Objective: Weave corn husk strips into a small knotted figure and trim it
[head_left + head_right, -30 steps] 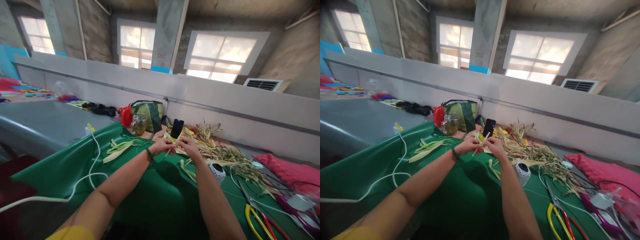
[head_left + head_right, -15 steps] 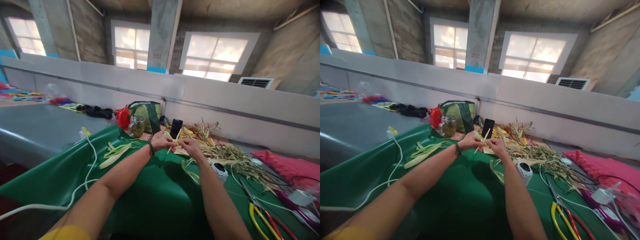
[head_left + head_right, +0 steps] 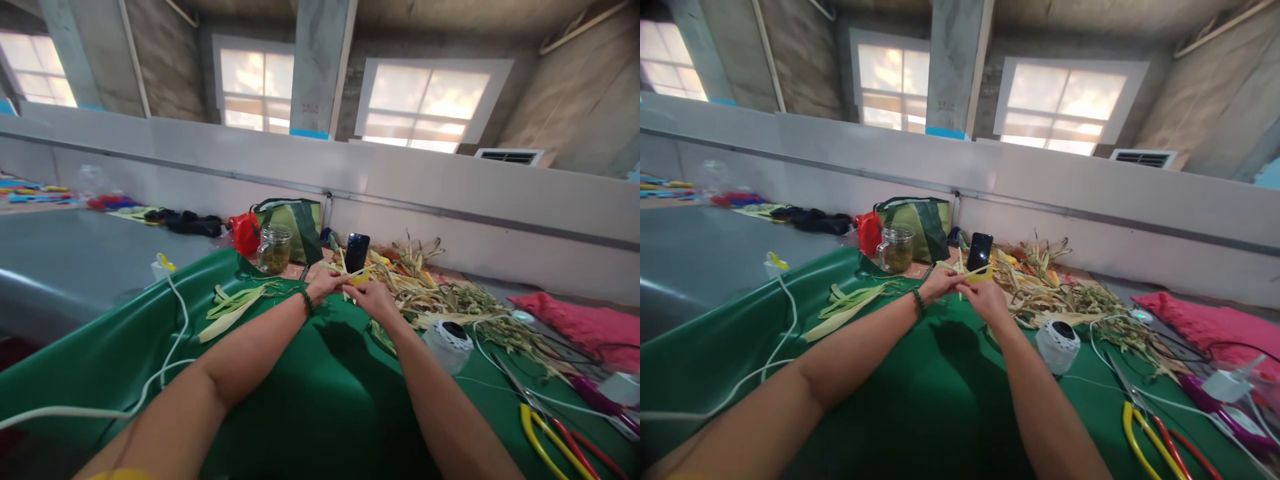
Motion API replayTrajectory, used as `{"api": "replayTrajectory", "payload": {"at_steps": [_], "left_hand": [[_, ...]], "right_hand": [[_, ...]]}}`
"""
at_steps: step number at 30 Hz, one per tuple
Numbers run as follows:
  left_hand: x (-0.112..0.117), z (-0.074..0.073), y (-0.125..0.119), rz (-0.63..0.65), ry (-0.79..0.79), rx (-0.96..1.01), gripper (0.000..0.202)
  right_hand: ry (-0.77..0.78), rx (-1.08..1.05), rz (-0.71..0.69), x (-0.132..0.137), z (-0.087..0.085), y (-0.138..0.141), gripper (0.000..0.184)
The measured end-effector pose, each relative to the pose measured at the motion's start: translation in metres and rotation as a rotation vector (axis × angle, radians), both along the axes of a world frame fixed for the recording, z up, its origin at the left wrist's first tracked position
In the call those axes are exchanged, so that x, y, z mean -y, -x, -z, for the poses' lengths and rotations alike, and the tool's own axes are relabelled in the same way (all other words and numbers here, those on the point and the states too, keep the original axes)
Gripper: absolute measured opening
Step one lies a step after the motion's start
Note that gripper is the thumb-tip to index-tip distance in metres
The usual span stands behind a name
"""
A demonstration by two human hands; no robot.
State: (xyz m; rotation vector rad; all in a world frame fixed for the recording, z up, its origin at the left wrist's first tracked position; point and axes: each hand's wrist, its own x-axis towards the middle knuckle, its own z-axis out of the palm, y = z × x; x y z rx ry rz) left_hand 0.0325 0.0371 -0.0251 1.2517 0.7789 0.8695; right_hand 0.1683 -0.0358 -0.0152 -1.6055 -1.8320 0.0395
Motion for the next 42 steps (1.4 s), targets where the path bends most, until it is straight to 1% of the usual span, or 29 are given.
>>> {"api": "replayTrajectory", "payload": {"at_steps": [2, 5, 7, 9, 11, 13, 15, 16, 17, 18, 19, 21, 22, 23, 24, 25, 27, 28, 30, 32, 35, 36, 38, 40, 42], "left_hand": [[-0.001, -0.002, 0.001, 0.011, 0.044, 0.058, 0.024], [0.0, -0.004, 0.003, 0.036, 0.07, 0.115, 0.019], [0.0, -0.006, 0.005, 0.006, 0.088, 0.145, 0.017], [-0.001, -0.009, 0.007, -0.033, 0.104, 0.173, 0.017], [-0.004, -0.012, 0.011, -0.054, 0.099, 0.183, 0.018], [-0.006, -0.014, 0.014, -0.026, 0.084, 0.151, 0.019], [-0.007, -0.016, 0.017, 0.036, 0.092, 0.089, 0.02], [-0.007, -0.017, 0.018, 0.066, 0.102, 0.065, 0.021], [-0.007, -0.017, 0.018, 0.089, 0.11, 0.051, 0.021], [-0.006, -0.017, 0.019, 0.101, 0.114, 0.048, 0.022], [-0.005, -0.017, 0.019, 0.106, 0.107, 0.053, 0.024], [-0.002, -0.017, 0.019, 0.135, 0.065, 0.045, 0.026], [-0.001, -0.016, 0.018, 0.161, 0.035, 0.028, 0.028], [0.001, -0.016, 0.018, 0.188, -0.001, 0.01, 0.029], [0.002, -0.016, 0.018, 0.212, -0.038, -0.009, 0.031], [0.003, -0.016, 0.018, 0.234, -0.075, -0.027, 0.032], [0.004, -0.017, 0.019, 0.268, -0.155, -0.054, 0.032], [0.004, -0.018, 0.02, 0.278, -0.194, -0.064, 0.031], [0.003, -0.019, 0.023, 0.285, -0.249, -0.076, 0.029], [0.002, -0.02, 0.025, 0.274, -0.253, -0.083, 0.028], [0.002, -0.019, 0.024, 0.212, -0.154, -0.096, 0.026], [0.002, -0.017, 0.023, 0.181, -0.109, -0.096, 0.025], [0.004, -0.014, 0.018, 0.144, -0.045, -0.084, 0.025], [0.007, -0.012, 0.014, 0.158, -0.056, -0.061, 0.025], [0.009, -0.01, 0.011, 0.198, -0.118, -0.052, 0.025]], "right_hand": [[0.057, -0.047, -0.048, -0.004, 0.006, 0.003, 0.043], [0.106, -0.173, -0.169, -0.007, 0.009, 0.008, 0.041], [0.109, -0.211, -0.215, -0.005, 0.008, 0.011, 0.04], [0.09, -0.207, -0.249, -0.002, 0.005, 0.013, 0.041], [0.106, -0.198, -0.294, 0.001, 0.001, 0.011, 0.043], [0.178, -0.196, -0.346, 0.003, -0.003, 0.002, 0.044], [0.28, -0.192, -0.372, 0.003, -0.006, -0.009, 0.046], [0.312, -0.188, -0.353, 0.003, -0.008, -0.013, 0.048], [0.311, -0.18, -0.312, 0.003, -0.01, -0.017, 0.05], [0.265, -0.171, -0.251, 0.003, -0.011, -0.018, 0.051], [0.168, -0.162, -0.178, 0.004, -0.013, -0.018, 0.051], [-0.108, -0.119, -0.06, 0.006, -0.016, -0.016, 0.046], [-0.234, -0.085, -0.034, 0.006, -0.018, -0.014, 0.042], [-0.311, -0.047, -0.035, 0.007, -0.018, -0.012, 0.038], [-0.319, -0.009, -0.059, 0.007, -0.019, -0.012, 0.036], [-0.265, 0.023, -0.102, 0.007, -0.018, -0.012, 0.034], [-0.08, 0.035, -0.178, 0.006, -0.016, -0.016, 0.038], [-0.002, 0.016, -0.204, 0.005, -0.014, -0.018, 0.042], [0.085, -0.058, -0.245, 0.002, -0.011, -0.024, 0.046], [0.142, -0.145, -0.296, -0.001, -0.009, -0.029, 0.047], [0.231, -0.199, -0.337, -0.005, -0.005, -0.033, 0.051], [0.235, -0.19, -0.323, -0.006, -0.004, -0.033, 0.051], [0.182, -0.178, -0.284, -0.009, -0.004, -0.032, 0.051], [0.089, -0.22, -0.254, -0.01, -0.004, -0.028, 0.046], [0.02, -0.306, -0.232, -0.011, -0.004, -0.022, 0.042]]}}
